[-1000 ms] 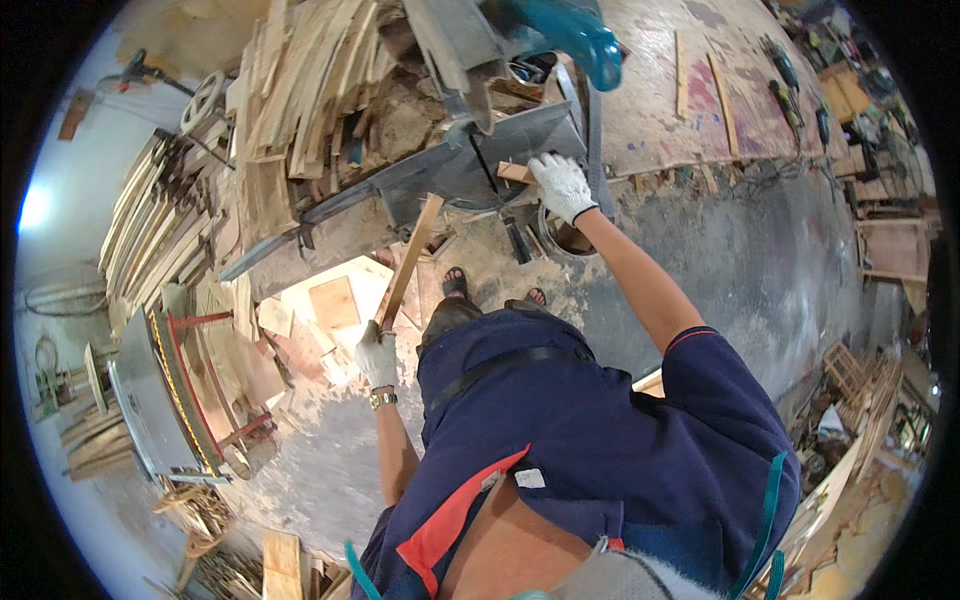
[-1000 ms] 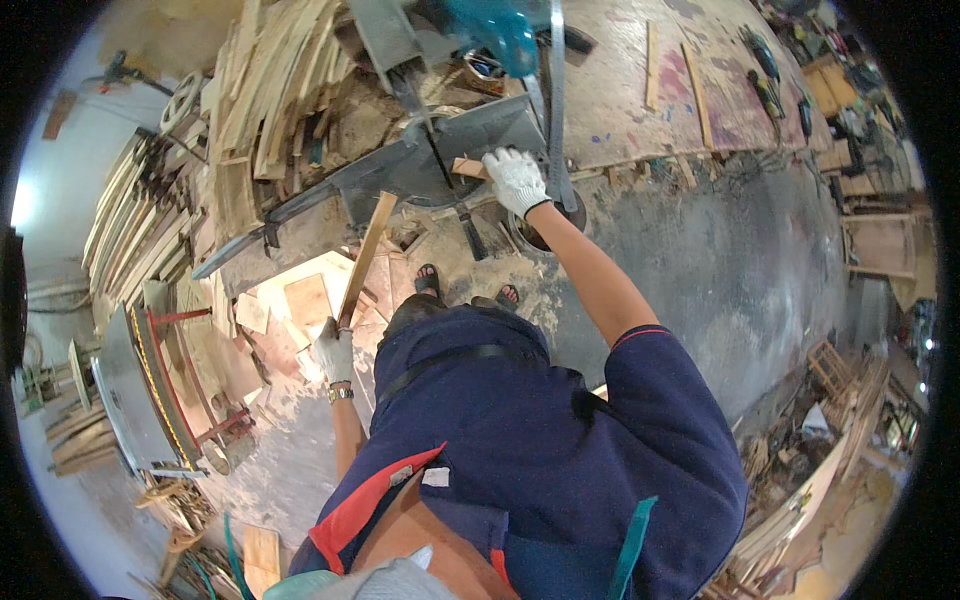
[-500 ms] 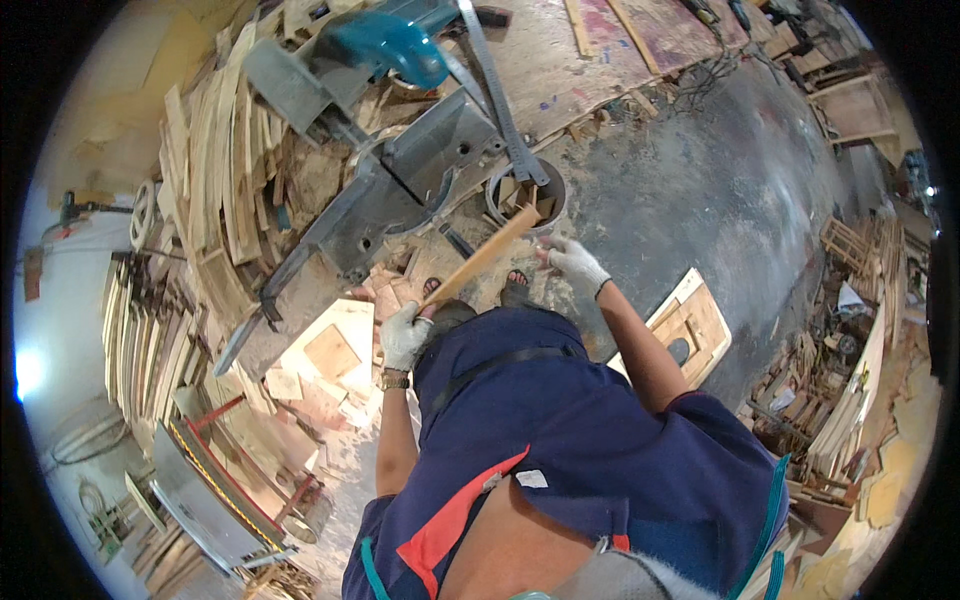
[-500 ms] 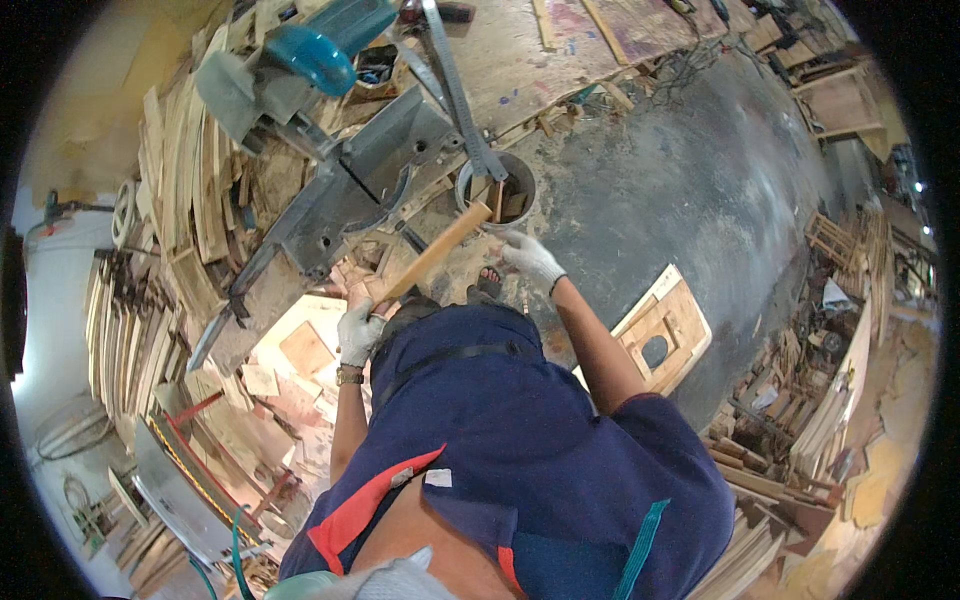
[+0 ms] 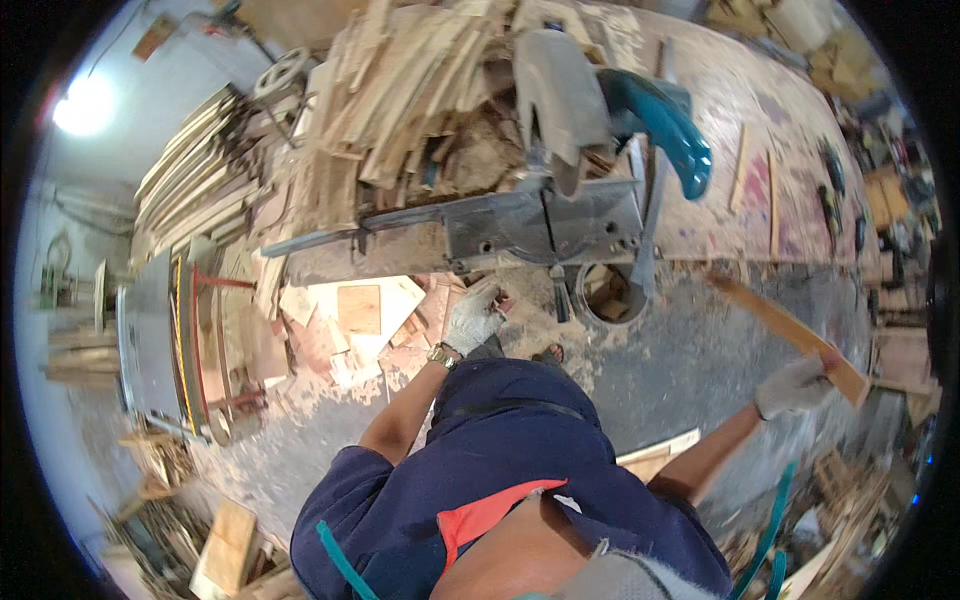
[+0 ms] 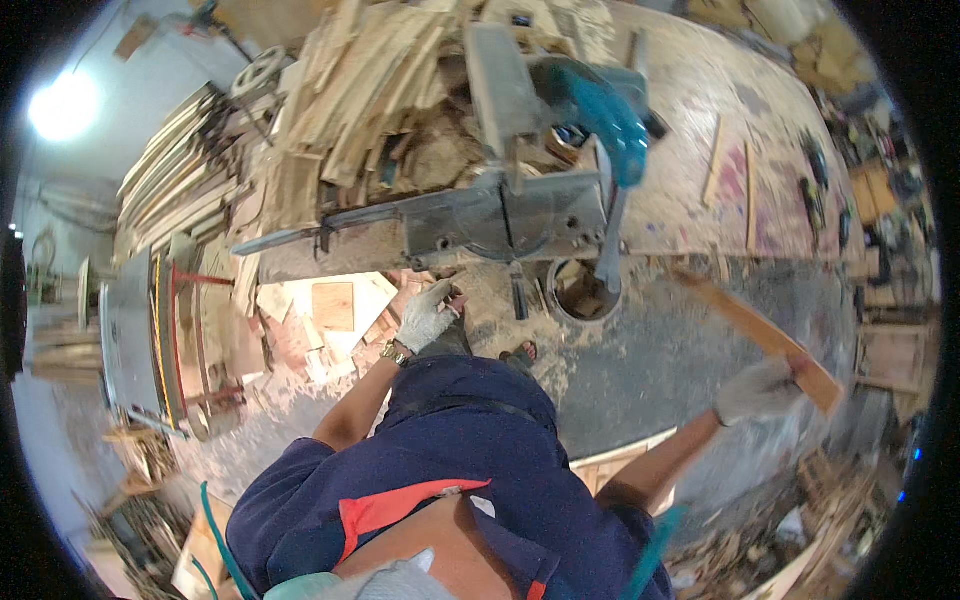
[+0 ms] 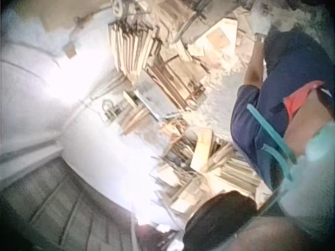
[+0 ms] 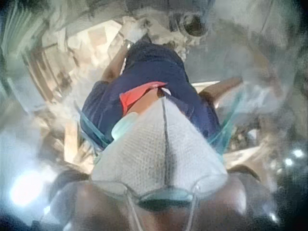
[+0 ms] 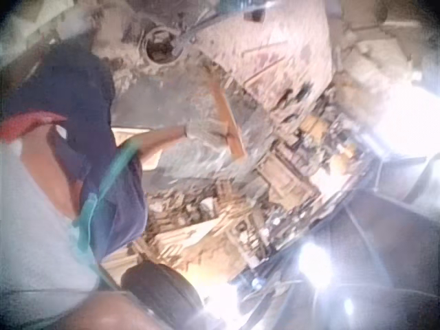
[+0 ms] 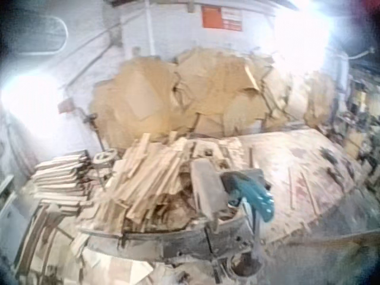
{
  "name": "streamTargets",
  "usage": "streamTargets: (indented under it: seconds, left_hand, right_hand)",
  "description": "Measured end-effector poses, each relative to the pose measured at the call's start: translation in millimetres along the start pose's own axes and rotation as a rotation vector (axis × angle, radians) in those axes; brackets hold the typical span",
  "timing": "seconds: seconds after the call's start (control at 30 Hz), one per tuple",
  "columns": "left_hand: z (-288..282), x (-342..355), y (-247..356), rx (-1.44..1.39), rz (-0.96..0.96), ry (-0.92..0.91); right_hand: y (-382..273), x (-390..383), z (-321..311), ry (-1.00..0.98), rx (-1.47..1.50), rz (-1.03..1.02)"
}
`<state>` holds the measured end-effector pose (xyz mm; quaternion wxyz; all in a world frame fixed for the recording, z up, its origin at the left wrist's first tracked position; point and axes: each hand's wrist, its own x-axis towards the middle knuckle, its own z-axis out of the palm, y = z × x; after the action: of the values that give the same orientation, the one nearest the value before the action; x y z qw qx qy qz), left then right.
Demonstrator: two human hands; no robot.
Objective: The person uses a jigsaw to cut a rectangular opening in a wooden board, then smooths the edges with a handheld grinder. They then move to a miter saw and cut several small wooden strips one by one.
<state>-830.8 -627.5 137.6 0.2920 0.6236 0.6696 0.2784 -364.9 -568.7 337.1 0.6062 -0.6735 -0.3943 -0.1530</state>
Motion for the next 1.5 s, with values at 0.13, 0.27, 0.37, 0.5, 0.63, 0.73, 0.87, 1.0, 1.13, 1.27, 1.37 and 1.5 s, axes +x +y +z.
streamTargets:
  seconds: [0.13,0.27,0.37,0.5,0.63,0.73,0.87,1.0,1.13,1.27,1.37,1.5]
  left_hand:
    - [-24,0,-28,-0.040,-0.046,0.174]
    - [-67,4,-37,-0.004,-0.005,0.410]
    - [-90,28,-49,0.016,-0.052,0.490]
    - [-164,69,-31,0.251,0.144,0.744]
    - [-219,151,-47,0.461,0.181,0.840]
    - [-243,220,-71,0.679,0.060,0.752]
    - [-258,278,-85,0.865,-0.084,0.568]
    - [-271,288,-100,0.954,-0.088,0.446]
    - [-270,263,-88,0.438,0.008,0.419]
    - [-226,187,-71,-0.415,-0.136,0.117]
    - [-177,115,-59,-0.434,-0.094,0.032]
    - [-109,54,-21,-0.748,-0.318,-0.148]
  right_hand:
    - [65,61,55,-0.256,-0.045,0.099]
    - [142,-3,107,-0.712,0.042,0.393]
    - [168,-97,103,-0.857,0.076,0.414]
    - [75,-205,80,-1.224,0.118,0.669]
    - [83,-258,58,-1.386,0.196,0.522]
    - [67,-260,46,-1.427,0.042,0.318]
    - [39,-245,36,-1.377,-0.110,0.274]
    - [43,-244,22,-1.384,-0.151,0.239]
    - [55,-256,4,-1.358,-0.165,0.246]
    - [53,-265,7,-1.513,-0.168,0.250]
    - [30,-270,33,-1.709,-0.013,0.344]
    - [-9,-293,83,-1.835,0.265,0.541]
